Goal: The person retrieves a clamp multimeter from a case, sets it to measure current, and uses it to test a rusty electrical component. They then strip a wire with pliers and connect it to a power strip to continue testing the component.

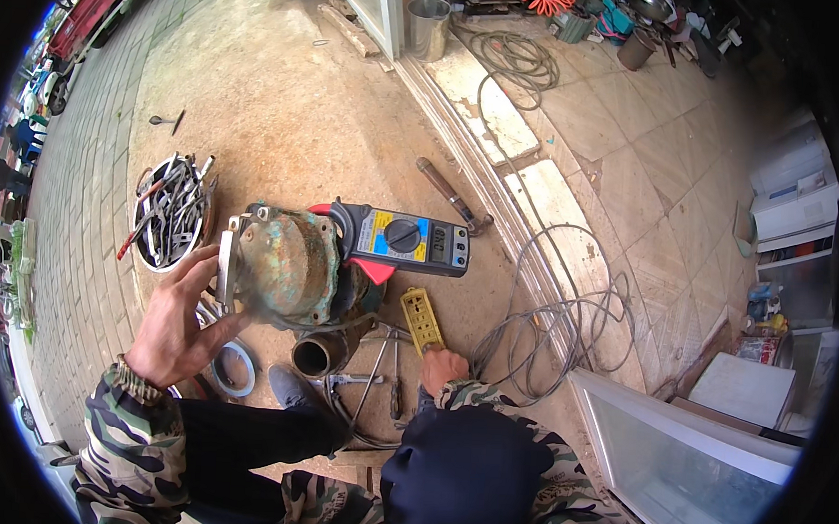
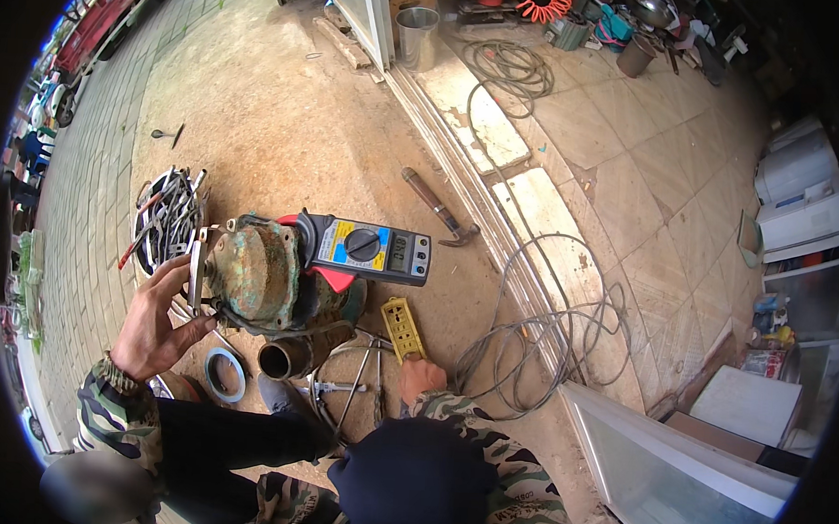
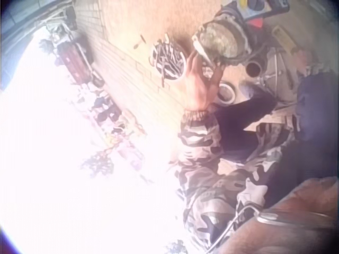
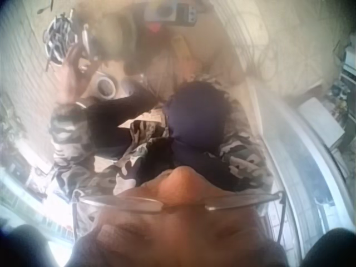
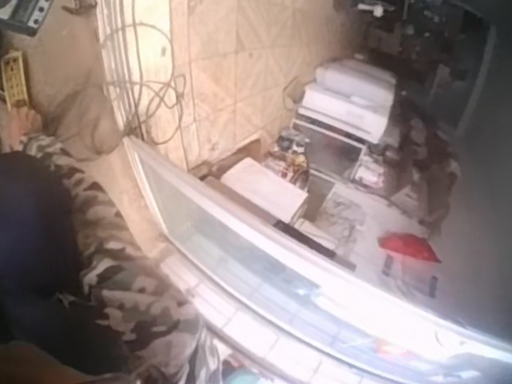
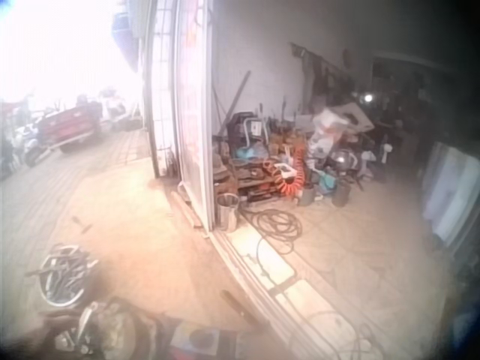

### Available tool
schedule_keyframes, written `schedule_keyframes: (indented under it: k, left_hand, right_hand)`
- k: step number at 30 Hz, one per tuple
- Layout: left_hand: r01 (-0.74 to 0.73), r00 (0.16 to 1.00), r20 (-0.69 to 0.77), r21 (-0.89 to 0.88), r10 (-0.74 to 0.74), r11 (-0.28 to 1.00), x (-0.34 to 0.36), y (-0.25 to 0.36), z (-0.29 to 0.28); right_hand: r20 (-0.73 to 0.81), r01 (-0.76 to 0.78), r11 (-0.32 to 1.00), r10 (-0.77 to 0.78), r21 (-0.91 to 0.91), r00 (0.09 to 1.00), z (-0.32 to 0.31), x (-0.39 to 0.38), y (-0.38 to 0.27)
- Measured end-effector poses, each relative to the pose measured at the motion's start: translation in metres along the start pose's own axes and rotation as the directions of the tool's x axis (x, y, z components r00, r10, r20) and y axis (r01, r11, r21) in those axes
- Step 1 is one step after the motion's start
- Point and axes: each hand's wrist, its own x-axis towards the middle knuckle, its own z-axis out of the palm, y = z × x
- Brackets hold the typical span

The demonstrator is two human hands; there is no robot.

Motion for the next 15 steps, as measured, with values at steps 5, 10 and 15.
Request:
schedule_keyframes:
  k: [5, 10, 15]
  left_hand:
    - [-0.003, 1.0, 0.004, 0.013, 0.003, 1.0, -0.001, -0.001, -0.001]
    - [-0.007, 1.0, 0.004, 0.017, 0.006, 1.0, 0.0, -0.001, 0.0]
    - [0.01, 1.0, 0.01, 0.036, -0.011, 0.999, -0.003, -0.004, 0.001]
  right_hand:
    - [0.025, -0.015, 1.0, 0.016, -0.023, 1.0, -0.001, 0.0, -0.003]
    - [0.019, 0.059, 0.997, -0.058, -0.048, 0.998, 0.036, 0.001, 0.018]
    - [0.061, 0.036, 0.999, -0.035, -0.012, 0.998, 0.027, 0.003, 0.011]
